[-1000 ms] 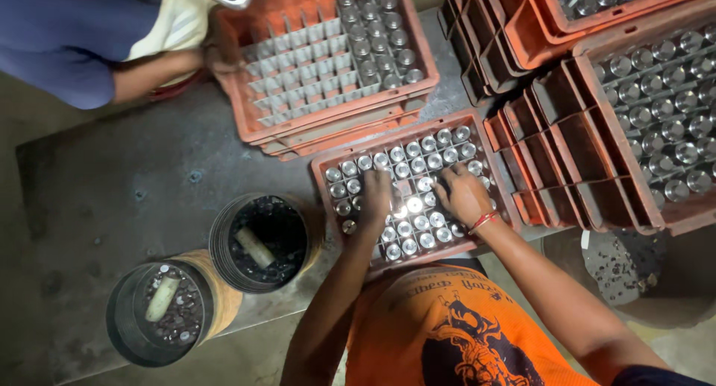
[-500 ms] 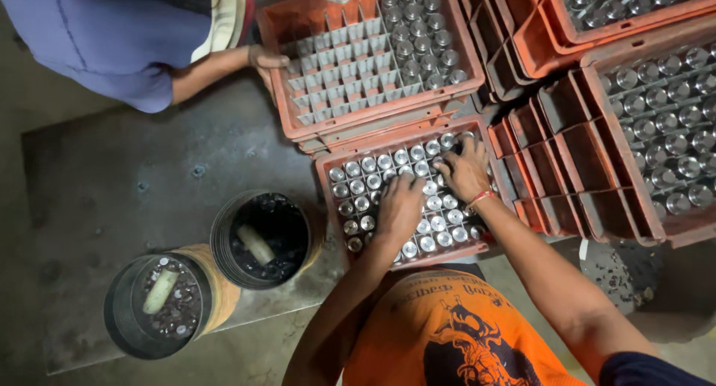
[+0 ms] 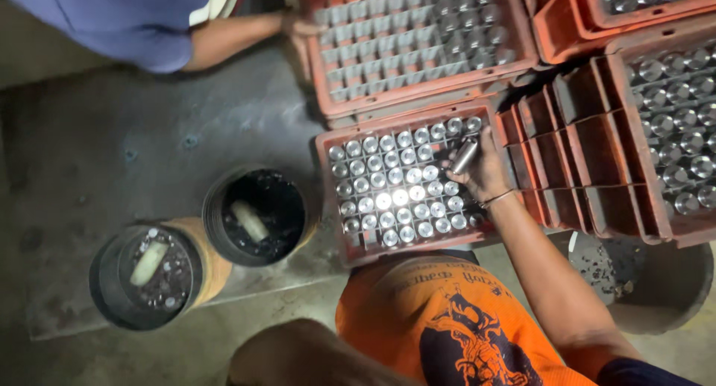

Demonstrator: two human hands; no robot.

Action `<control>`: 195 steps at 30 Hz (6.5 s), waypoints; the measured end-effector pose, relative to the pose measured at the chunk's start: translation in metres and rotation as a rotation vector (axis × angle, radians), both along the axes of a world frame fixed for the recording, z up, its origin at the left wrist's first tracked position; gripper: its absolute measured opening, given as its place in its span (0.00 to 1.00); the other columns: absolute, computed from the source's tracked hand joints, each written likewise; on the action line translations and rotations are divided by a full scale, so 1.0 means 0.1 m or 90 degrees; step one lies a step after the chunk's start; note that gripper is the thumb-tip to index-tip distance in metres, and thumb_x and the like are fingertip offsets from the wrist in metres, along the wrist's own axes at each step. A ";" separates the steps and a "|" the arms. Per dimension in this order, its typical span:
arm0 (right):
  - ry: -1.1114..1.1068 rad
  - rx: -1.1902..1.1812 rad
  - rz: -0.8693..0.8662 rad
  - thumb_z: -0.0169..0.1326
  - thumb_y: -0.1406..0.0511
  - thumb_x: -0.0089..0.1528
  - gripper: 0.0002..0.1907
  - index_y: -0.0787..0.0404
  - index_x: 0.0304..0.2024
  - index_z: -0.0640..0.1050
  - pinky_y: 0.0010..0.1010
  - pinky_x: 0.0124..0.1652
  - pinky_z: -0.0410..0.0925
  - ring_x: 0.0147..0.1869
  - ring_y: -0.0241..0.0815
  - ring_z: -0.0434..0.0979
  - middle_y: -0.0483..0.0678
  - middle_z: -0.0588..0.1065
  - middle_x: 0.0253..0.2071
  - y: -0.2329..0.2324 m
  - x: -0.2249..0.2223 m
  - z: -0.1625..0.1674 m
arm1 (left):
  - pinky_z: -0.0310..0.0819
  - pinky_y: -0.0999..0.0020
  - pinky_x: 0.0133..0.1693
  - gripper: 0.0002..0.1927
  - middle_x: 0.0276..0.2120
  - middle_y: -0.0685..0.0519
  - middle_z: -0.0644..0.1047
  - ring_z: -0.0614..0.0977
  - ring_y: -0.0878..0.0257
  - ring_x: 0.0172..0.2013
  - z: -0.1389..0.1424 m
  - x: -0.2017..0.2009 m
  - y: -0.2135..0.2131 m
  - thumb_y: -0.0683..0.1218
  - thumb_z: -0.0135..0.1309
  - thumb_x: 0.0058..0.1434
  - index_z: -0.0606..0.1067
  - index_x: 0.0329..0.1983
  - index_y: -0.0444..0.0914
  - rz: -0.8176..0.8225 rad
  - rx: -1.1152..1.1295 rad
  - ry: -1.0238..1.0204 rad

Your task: The person arranges small metal caps into a red plastic crate, picking them up from a container and placing them into the crate's compartments. A coworker works nearby, handling similar items.

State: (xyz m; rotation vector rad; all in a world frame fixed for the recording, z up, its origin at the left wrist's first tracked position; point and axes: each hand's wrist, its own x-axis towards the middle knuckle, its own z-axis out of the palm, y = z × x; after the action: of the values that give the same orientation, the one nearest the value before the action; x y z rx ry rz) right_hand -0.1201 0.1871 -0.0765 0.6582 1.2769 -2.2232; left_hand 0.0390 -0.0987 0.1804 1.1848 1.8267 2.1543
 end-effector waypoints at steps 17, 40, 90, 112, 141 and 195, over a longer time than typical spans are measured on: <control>0.646 0.915 0.278 0.66 0.62 0.61 0.20 0.64 0.51 0.75 0.49 0.43 0.72 0.45 0.65 0.78 0.64 0.75 0.46 0.38 -0.28 -0.14 | 0.76 0.60 0.42 0.16 0.38 0.51 0.79 0.82 0.55 0.38 0.23 -0.06 0.18 0.53 0.60 0.61 0.74 0.43 0.38 -0.108 0.041 0.029; 0.651 1.042 0.358 0.67 0.50 0.56 0.20 0.57 0.42 0.86 0.49 0.52 0.63 0.52 0.60 0.65 0.60 0.69 0.45 0.01 -0.46 -0.49 | 0.61 0.45 0.48 0.19 0.50 0.45 0.71 0.69 0.47 0.53 -3.02 -1.43 0.72 0.55 0.59 0.60 0.81 0.41 0.35 0.686 -0.776 -0.091; 0.216 -0.055 0.146 0.52 0.50 0.67 0.26 0.62 0.57 0.71 0.45 0.53 0.74 0.61 0.52 0.78 0.56 0.75 0.58 0.36 -0.25 -0.61 | 0.64 0.42 0.55 0.25 0.54 0.42 0.70 0.69 0.45 0.56 -3.28 -1.10 0.63 0.56 0.60 0.58 0.76 0.50 0.33 0.724 -0.839 -0.119; 0.686 0.942 0.493 0.60 0.53 0.62 0.23 0.67 0.43 0.75 0.52 0.44 0.71 0.46 0.66 0.76 0.65 0.73 0.44 0.01 0.06 -0.76 | 0.74 0.48 0.52 0.28 0.49 0.35 0.75 0.80 0.38 0.50 -3.31 -1.05 0.52 0.58 0.42 0.71 0.62 0.64 0.34 0.623 -0.061 -0.524; 0.768 0.829 0.401 0.65 0.56 0.57 0.19 0.64 0.42 0.83 0.47 0.49 0.67 0.48 0.60 0.72 0.58 0.72 0.41 0.24 0.24 -0.90 | 0.63 0.35 0.53 0.23 0.52 0.40 0.74 0.71 0.46 0.56 -3.19 -0.23 0.28 0.56 0.52 0.54 0.77 0.50 0.41 0.962 -0.960 0.056; 0.741 0.855 0.565 0.61 0.50 0.60 0.21 0.61 0.39 0.81 0.53 0.44 0.72 0.45 0.66 0.77 0.63 0.72 0.45 -0.43 0.37 -1.06 | 0.78 0.50 0.43 0.17 0.53 0.35 0.73 0.82 0.39 0.43 -3.49 -0.72 0.54 0.35 0.51 0.58 0.71 0.52 0.33 0.607 -0.810 -0.143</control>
State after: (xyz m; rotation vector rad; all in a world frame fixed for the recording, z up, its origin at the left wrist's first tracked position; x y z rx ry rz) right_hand -0.0826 0.1439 -0.1821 -0.9146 2.7856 -0.6205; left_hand -0.0331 -0.0446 -0.1687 -0.2484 3.0505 0.6379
